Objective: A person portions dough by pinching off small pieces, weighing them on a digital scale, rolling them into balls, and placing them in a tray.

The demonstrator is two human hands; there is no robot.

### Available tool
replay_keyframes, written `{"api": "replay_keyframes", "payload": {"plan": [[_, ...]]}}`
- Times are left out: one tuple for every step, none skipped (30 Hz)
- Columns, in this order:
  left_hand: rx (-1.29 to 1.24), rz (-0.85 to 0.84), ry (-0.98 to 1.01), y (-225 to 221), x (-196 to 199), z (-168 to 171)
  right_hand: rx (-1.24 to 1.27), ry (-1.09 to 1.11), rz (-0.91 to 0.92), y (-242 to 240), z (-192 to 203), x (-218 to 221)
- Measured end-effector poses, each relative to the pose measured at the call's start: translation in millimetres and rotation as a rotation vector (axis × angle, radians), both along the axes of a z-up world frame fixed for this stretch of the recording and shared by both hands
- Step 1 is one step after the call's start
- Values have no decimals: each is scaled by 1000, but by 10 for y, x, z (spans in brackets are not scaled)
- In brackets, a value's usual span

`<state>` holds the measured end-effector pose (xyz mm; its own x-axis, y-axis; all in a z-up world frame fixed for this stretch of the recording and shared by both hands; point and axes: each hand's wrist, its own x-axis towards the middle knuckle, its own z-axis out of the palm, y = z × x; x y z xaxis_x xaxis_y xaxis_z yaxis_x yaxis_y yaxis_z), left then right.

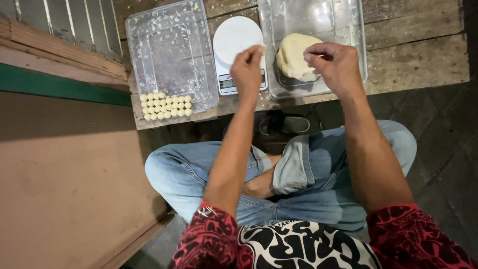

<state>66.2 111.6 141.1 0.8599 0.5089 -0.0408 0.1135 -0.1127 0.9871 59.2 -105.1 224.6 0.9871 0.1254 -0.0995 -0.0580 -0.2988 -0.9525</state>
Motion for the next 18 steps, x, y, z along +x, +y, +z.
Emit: {"api": "replay_keyframes", "payload": {"plan": [[101, 34, -118, 146, 108, -124, 12, -3, -20, -5, 14, 8], [105, 37, -120, 244, 177, -103, 15, -4, -17, -11, 0, 14], [328, 28, -69, 343, 246, -78, 18, -18, -18, -16, -9, 24], [551, 20, -15, 445, 316, -52, 21, -32, -20, -17, -17, 33], [551, 25, -17, 527, 366, -161, 21, -35, -15, -9, -22, 41], [750, -11, 14, 610, 419, -272, 6, -29, -15, -1, -30, 51], [947, -51, 48, 676, 466, -395, -11, -21, -19, -7, -43, 50], [945, -50, 48, 702, 487, -433, -13, -21, -17, -10, -48, 58], [1008, -55, -1, 733, 490, -479, -15, -10, -25, -11, -59, 55], [1071, -60, -51, 763, 494, -527, -18, 2, -32, -11, -71, 54], [1071, -58, -49, 740, 406, -416, -17, 3, -30, -7, -24, 47], [1015, -86, -43, 718, 317, -305, -19, -9, -46, -2, 24, 39], [957, -108, -32, 705, 200, -200, -22, -18, -54, 12, 69, 25], [956, -101, -24, 602, -30, -126, -23, -14, -45, -17, 4, 31], [833, -104, -49, 500, -226, -40, -37, -38, -40, -42, -51, 57], [710, -106, -74, 397, -420, 47, -50, -62, -36, -65, -106, 84], [711, -98, -68, 298, -722, 76, -50, -60, -26, -63, -88, 73], [617, -199, -14, 196, -1023, 104, -78, -62, -30, -59, -72, 61]]}}
